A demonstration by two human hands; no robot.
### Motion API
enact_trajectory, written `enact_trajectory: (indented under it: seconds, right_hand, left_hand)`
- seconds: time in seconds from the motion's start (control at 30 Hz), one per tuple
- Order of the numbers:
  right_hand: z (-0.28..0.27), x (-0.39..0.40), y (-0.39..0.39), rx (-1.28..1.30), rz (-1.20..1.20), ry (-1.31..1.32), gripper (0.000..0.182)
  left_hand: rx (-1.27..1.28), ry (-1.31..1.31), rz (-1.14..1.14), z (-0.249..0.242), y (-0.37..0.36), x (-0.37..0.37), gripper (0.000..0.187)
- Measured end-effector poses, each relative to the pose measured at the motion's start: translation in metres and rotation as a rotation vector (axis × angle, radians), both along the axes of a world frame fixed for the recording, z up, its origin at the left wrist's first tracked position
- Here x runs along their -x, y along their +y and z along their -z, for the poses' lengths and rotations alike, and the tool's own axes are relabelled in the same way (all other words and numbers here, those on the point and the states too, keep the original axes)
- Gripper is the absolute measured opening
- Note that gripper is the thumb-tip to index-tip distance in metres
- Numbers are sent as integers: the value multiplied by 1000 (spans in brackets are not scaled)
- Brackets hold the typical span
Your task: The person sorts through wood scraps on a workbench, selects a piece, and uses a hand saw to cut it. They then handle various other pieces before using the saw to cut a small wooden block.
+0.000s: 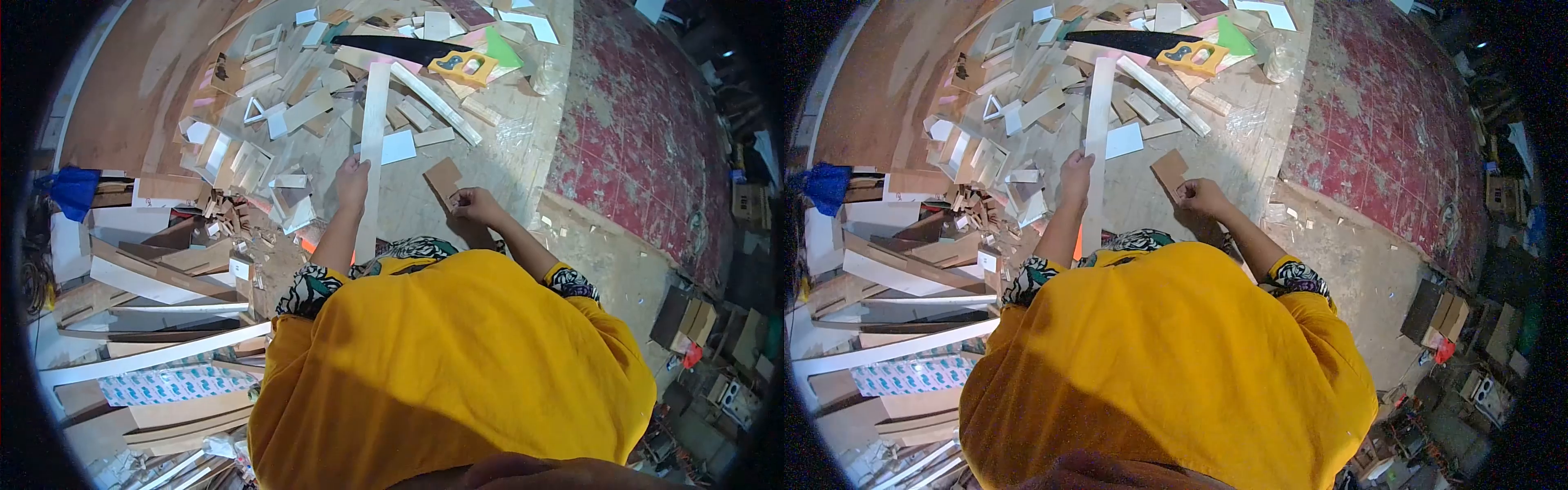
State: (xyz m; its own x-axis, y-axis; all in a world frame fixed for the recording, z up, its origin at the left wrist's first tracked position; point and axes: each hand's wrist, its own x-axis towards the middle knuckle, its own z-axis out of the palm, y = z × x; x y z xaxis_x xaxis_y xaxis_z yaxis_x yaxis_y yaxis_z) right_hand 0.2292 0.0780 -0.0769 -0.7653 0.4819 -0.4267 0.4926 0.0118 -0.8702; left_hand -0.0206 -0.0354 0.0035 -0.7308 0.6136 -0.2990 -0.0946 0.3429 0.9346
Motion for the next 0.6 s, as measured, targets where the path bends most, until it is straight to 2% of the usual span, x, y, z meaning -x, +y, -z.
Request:
enact_trajectory:
  seconds: [0.33,0.4,0.43,0.5,0.6]
  right_hand:
    - [-2,11,5,-117,42,-43,12]
    - [-10,9,8,-336,-82,-150,17]
    - [-22,14,11,-338,-76,-149,17]
    - [-44,26,18,-524,58,-310,27]
    - [-53,60,39,-770,121,-210,24]
  left_hand:
    - [-221,-162,1,-5,1,51,21]
    - [-211,-148,6,-11,2,55,21]
    - [-185,-107,10,-15,3,59,22]
    - [-153,-63,26,-15,2,69,23]
    - [-183,-143,56,-7,2,83,25]
